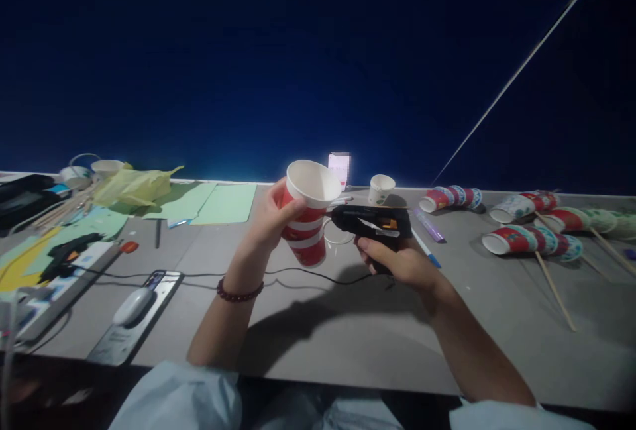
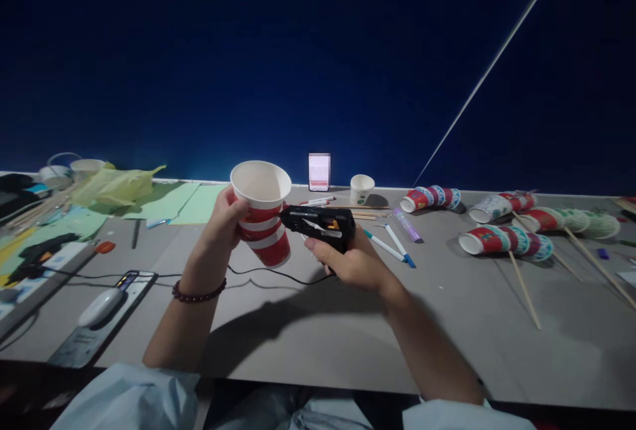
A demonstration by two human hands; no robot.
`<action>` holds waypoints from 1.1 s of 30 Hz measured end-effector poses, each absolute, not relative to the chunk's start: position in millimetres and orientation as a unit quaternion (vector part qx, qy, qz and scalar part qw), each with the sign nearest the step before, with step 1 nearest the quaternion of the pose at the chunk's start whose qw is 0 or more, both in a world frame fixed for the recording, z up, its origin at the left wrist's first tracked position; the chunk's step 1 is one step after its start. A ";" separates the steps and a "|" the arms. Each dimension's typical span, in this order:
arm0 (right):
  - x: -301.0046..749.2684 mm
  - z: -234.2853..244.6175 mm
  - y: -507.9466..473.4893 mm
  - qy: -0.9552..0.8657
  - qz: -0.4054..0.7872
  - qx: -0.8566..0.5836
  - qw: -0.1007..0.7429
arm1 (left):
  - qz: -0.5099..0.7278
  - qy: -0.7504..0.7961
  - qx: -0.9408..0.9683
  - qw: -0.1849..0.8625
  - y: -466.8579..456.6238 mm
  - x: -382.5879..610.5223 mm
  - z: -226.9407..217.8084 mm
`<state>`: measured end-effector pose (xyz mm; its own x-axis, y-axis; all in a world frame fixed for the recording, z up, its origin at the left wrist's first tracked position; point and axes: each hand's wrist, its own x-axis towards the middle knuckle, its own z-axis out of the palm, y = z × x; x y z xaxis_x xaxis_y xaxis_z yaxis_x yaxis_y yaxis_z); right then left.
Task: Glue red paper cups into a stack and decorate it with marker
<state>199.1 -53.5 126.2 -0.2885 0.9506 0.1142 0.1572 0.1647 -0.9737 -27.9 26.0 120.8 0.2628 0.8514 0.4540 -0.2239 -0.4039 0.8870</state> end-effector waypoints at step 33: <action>211.0 133.6 -57.7 -0.656 0.476 -0.447 0.380 | 0.505 0.222 0.696 0.460 22.9 -31.5 124.5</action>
<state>211.0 -57.7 133.6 -0.3117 0.9473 0.0740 0.2238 0.1489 -0.9632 -31.5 22.9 124.5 0.3915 0.7731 0.4991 -0.1562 -0.4787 0.8640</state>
